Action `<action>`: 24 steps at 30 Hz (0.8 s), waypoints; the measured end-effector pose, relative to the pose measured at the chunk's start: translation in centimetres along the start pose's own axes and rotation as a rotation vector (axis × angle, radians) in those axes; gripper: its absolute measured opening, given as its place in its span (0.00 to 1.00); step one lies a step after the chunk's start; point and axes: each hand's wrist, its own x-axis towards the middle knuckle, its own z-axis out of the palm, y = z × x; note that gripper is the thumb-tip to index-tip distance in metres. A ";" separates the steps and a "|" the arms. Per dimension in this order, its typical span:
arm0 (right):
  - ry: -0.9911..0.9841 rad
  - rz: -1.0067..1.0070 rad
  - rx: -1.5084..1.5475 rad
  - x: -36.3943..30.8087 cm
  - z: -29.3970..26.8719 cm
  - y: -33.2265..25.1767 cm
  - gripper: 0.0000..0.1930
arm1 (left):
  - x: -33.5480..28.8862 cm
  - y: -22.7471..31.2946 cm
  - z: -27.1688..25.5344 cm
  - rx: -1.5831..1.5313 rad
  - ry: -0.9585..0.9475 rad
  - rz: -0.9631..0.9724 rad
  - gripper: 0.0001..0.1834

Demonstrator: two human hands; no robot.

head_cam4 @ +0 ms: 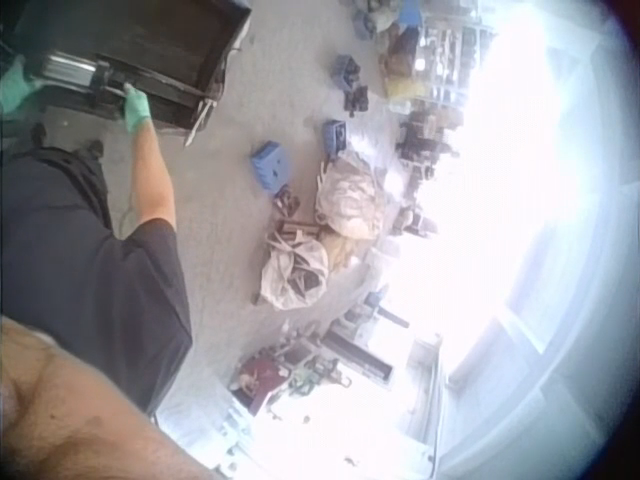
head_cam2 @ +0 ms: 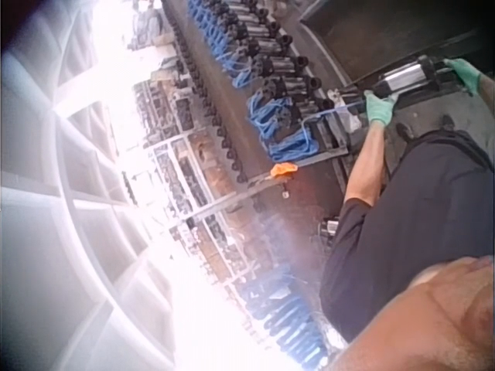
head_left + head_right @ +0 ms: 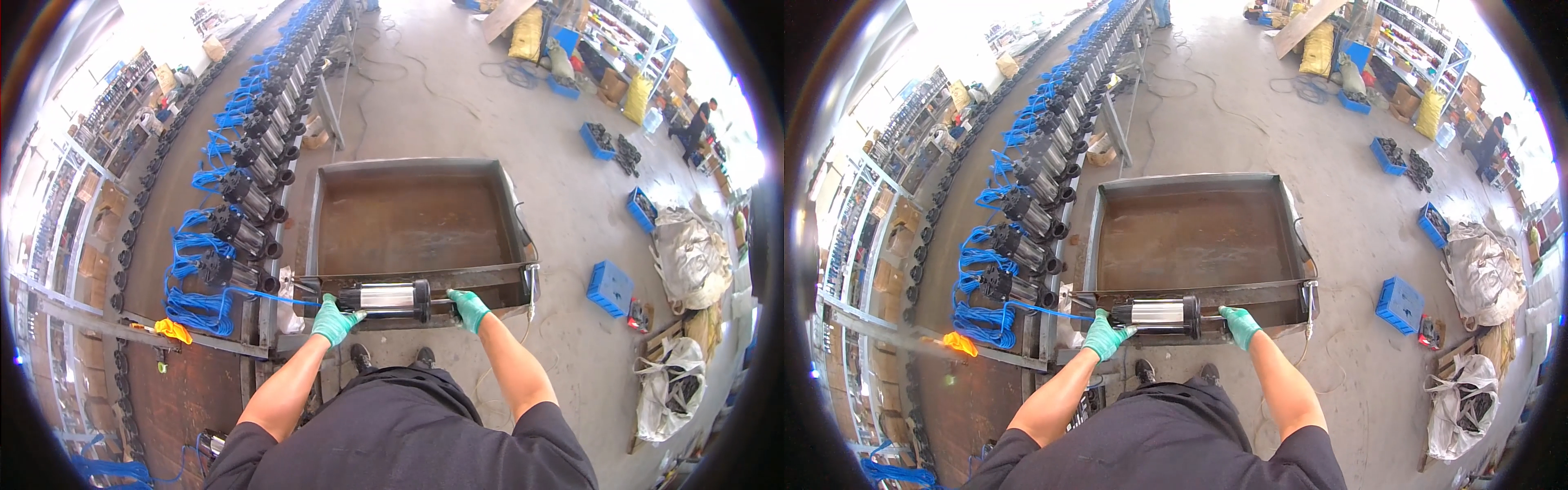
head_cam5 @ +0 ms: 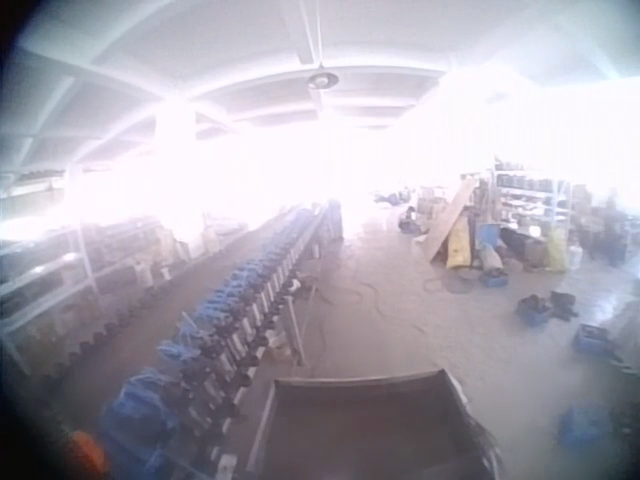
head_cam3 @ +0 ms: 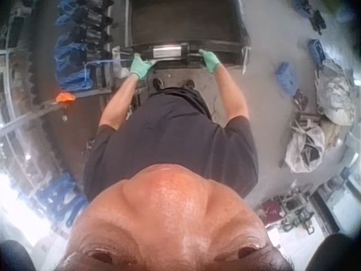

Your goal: The person tests submersible pumps by placing them into a water tank, lifting them out, and then hanging the blue cables on a rack.

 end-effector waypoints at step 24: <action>-0.268 -0.150 -1.018 -2.0 -1.0 -7.1 0.26 | 0.2 -1.7 0.8 -0.057 0.058 0.050 0.37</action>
